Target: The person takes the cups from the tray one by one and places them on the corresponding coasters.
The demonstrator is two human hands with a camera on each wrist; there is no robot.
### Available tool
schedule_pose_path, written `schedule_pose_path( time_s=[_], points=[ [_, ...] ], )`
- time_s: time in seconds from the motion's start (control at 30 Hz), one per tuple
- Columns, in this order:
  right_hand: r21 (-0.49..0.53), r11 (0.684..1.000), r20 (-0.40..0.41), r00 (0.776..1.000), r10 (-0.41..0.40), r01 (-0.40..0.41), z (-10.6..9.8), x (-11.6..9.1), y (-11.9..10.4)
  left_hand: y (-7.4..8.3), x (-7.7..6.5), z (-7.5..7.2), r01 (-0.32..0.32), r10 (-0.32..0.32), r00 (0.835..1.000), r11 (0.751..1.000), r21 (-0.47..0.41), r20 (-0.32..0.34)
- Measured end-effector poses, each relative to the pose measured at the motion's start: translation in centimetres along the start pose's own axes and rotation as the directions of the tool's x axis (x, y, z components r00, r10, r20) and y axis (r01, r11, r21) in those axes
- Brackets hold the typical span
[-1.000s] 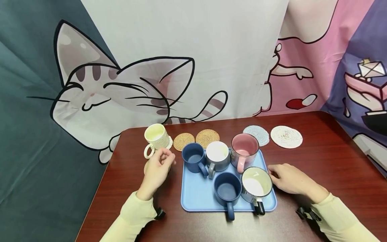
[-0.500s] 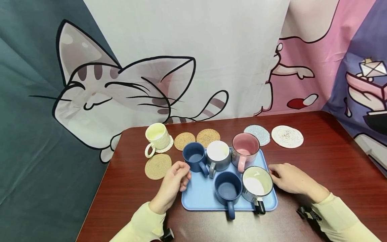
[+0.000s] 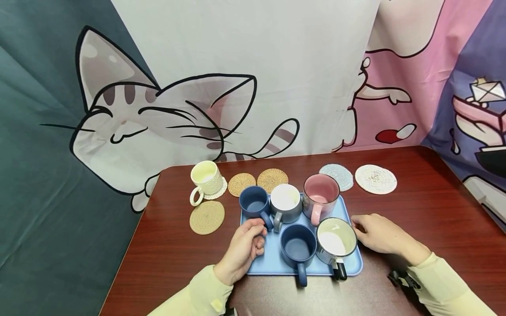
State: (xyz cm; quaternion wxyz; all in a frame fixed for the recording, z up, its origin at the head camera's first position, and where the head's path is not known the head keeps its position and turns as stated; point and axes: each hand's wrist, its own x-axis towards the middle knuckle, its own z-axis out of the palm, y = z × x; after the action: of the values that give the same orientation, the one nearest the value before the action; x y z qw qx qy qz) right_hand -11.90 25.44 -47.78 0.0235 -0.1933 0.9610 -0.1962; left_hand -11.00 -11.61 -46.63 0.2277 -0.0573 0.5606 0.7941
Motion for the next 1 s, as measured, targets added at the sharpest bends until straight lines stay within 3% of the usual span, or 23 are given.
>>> schedule_pose_path(
  time_s=[0.43, 0.73, 1.0],
  points=[
    [0.002, 1.000, 0.005, 1.000, 0.006, -0.006, 0.1, 0.0, 0.0, -1.0, 0.4, 1.7, -0.106, 0.102, 0.992, 0.992, -0.066, -0.070],
    [0.001, 1.000, -0.009, 1.000, -0.007, 0.007, 0.2, 0.0, 0.1, -0.8, 0.8, 2.0, -0.107, 0.100, 0.987, 0.993, -0.046, -0.129],
    [-0.002, 1.000, -0.016, 1.000, -0.014, 0.014, 0.1, 0.0, 0.2, -0.7, 0.2, 1.7, -0.094, 0.097, 0.982, 0.995, 0.021, -0.161]
  ],
)
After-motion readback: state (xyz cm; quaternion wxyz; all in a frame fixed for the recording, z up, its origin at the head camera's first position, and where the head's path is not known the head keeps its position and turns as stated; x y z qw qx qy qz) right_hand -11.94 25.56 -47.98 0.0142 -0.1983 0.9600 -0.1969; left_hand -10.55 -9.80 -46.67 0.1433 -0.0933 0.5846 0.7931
